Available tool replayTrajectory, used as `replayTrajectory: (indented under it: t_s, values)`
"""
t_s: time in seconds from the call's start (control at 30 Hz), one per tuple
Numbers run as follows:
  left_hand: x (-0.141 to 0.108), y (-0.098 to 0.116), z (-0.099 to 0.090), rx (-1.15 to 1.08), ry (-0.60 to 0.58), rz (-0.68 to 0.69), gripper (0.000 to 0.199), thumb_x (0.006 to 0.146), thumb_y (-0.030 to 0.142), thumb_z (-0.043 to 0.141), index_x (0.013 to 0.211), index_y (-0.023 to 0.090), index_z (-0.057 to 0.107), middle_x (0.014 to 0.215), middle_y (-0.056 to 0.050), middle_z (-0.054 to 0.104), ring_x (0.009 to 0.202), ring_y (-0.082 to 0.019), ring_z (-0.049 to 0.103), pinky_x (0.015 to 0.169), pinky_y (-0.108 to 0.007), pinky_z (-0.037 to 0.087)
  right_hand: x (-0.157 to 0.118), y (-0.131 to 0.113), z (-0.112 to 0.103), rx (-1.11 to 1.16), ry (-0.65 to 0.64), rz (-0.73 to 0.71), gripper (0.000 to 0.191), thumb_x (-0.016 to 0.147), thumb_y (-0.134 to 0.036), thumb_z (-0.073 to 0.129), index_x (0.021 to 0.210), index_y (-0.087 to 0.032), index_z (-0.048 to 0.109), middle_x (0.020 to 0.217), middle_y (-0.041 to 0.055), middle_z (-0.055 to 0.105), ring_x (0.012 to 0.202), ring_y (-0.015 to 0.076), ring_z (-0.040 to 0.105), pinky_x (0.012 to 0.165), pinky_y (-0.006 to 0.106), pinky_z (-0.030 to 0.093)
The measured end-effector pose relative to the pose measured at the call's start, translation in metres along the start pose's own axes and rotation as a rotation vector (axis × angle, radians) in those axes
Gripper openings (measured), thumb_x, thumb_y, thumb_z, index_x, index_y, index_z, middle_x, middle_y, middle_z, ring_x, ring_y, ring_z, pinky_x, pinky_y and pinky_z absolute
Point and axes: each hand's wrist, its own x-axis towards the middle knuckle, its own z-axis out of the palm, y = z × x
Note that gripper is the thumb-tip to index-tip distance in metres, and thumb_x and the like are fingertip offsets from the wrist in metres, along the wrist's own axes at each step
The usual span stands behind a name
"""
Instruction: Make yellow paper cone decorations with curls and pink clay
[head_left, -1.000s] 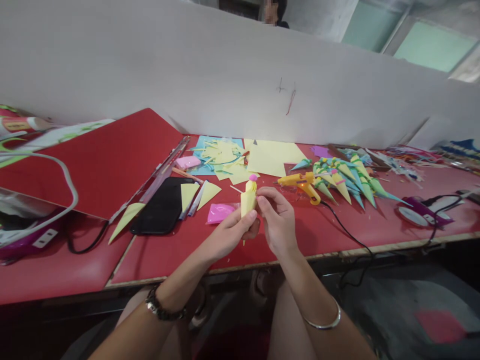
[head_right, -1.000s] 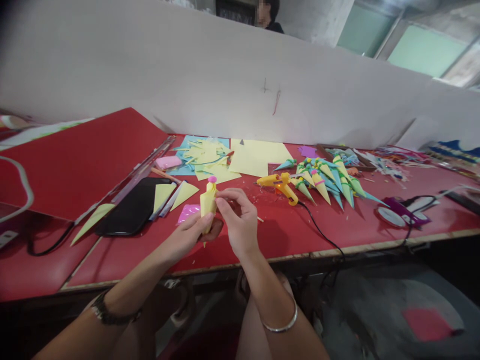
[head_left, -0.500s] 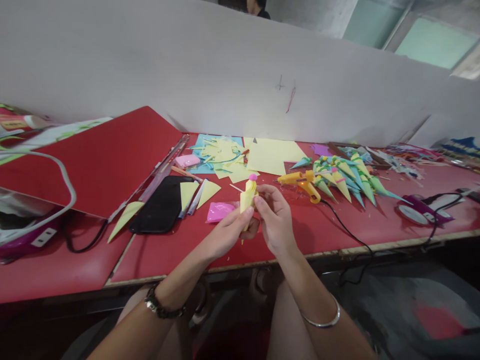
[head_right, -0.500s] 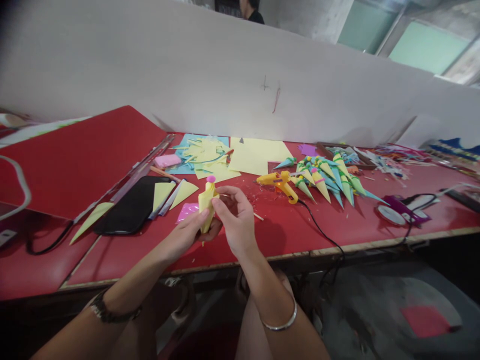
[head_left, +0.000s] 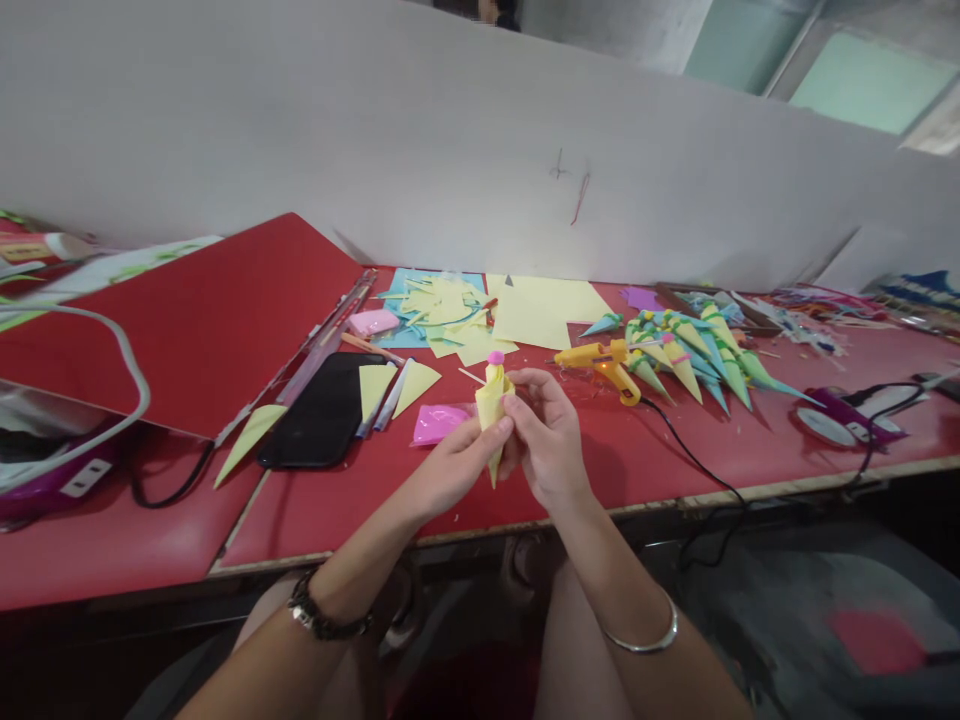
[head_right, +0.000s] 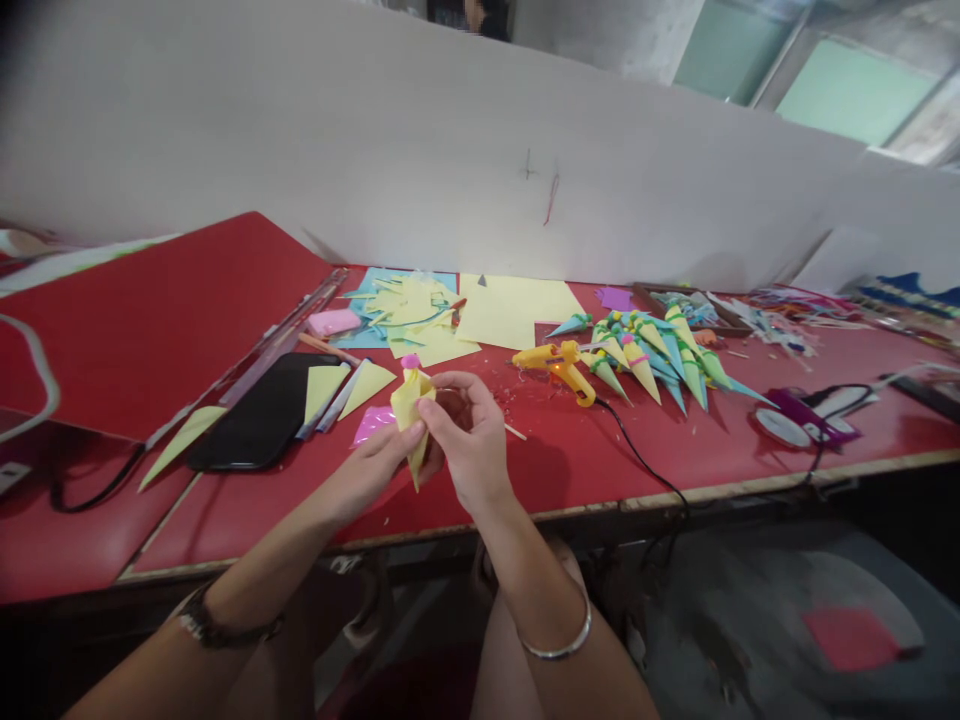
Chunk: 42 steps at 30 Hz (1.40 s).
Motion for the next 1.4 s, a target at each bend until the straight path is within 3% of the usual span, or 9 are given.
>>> replayTrajectory:
  t_s: [0.1,0.23,0.47,0.57,0.73,0.87,1.13,1.3,1.4]
  values:
    - [0.001,0.001,0.000,-0.064,0.066,-0.016,0.035,0.073,0.049,0.048,0.060,0.017,0.049,0.057,0.001,0.054,0.058,-0.013,0.049,0.062,-0.026,0.038,0.000,0.000,0.000,0.025,0.013,0.018,0.018,0.071,-0.029,0.059,0.084,-0.022,0.050,0.062,-0.0078,0.053,0.031,0.0003,0.032,0.026,0.013,0.026]
    - [0.002,0.001,0.001,-0.159,0.037,-0.031,0.029,0.076,0.042,0.047,0.061,0.017,0.045,0.050,0.003,0.049,0.051,-0.010,0.046,0.056,-0.025,0.036,0.000,0.000,-0.001,0.031,-0.019,0.026,0.021,0.071,-0.033,0.059,0.086,-0.022,0.049,0.070,-0.0056,0.055,0.034,0.0014,0.040,0.029,0.014,0.034]
    - [0.000,0.003,-0.002,-0.228,0.086,-0.031,0.019,0.078,0.033,0.042,0.068,0.018,0.044,0.048,0.006,0.041,0.045,-0.008,0.039,0.046,-0.022,0.031,0.006,0.007,-0.004,-0.001,0.049,-0.075,0.019,0.078,-0.036,0.050,0.090,-0.021,0.053,0.083,0.0010,0.056,0.077,0.0121,0.056,0.071,0.026,0.047]
    - [0.002,0.002,-0.015,-0.109,0.193,-0.007,0.011,0.076,0.027,0.043,0.069,0.018,0.043,0.051,0.007,0.042,0.045,-0.008,0.038,0.047,-0.022,0.031,0.011,0.012,-0.010,-0.205,0.091,-0.071,0.016,0.078,-0.031,0.048,0.090,-0.020,0.054,0.086,0.0025,0.056,0.082,0.0143,0.055,0.076,0.030,0.045]
    - [0.009,-0.011,-0.042,0.287,0.482,0.046,0.007,0.070,0.019,0.045,0.069,0.020,0.038,0.054,0.007,0.039,0.047,-0.009,0.038,0.050,-0.022,0.031,0.015,0.023,-0.022,-0.879,-0.016,-0.135,0.019,0.072,-0.012,0.047,0.086,-0.019,0.057,0.090,0.0054,0.055,0.084,0.0186,0.052,0.077,0.034,0.041]
    - [0.010,-0.019,-0.051,0.668,0.576,-0.119,0.008,0.071,0.023,0.044,0.078,0.019,0.043,0.059,0.003,0.048,0.054,-0.015,0.048,0.054,-0.025,0.034,0.015,0.027,-0.024,-1.133,-0.122,-0.102,0.019,0.075,-0.010,0.044,0.081,-0.018,0.060,0.084,0.0056,0.059,0.079,0.0183,0.054,0.075,0.033,0.041]
    - [0.009,-0.014,-0.049,0.999,0.511,-0.305,0.024,0.077,0.027,0.036,0.096,0.016,0.045,0.077,-0.007,0.062,0.070,-0.023,0.059,0.059,-0.029,0.039,0.014,0.027,-0.021,-0.950,-0.160,-0.082,0.008,0.070,-0.017,0.059,0.077,-0.018,0.063,0.082,0.0040,0.062,0.078,0.0162,0.057,0.073,0.029,0.044]
    - [0.009,-0.011,-0.049,1.038,0.492,-0.332,0.024,0.078,0.027,0.036,0.097,0.015,0.046,0.080,-0.009,0.064,0.071,-0.023,0.061,0.058,-0.028,0.039,0.014,0.028,-0.019,-0.679,-0.199,-0.018,0.011,0.070,-0.019,0.060,0.080,-0.016,0.064,0.083,0.0047,0.065,0.074,0.0152,0.060,0.068,0.026,0.046]
    - [0.009,-0.010,-0.048,1.023,0.483,-0.331,0.025,0.078,0.026,0.036,0.098,0.015,0.045,0.080,-0.009,0.065,0.072,-0.022,0.061,0.059,-0.027,0.040,0.013,0.028,-0.017,-0.745,-0.197,-0.045,0.014,0.070,-0.017,0.060,0.083,-0.016,0.066,0.084,0.0058,0.065,0.075,0.0160,0.059,0.068,0.027,0.046]
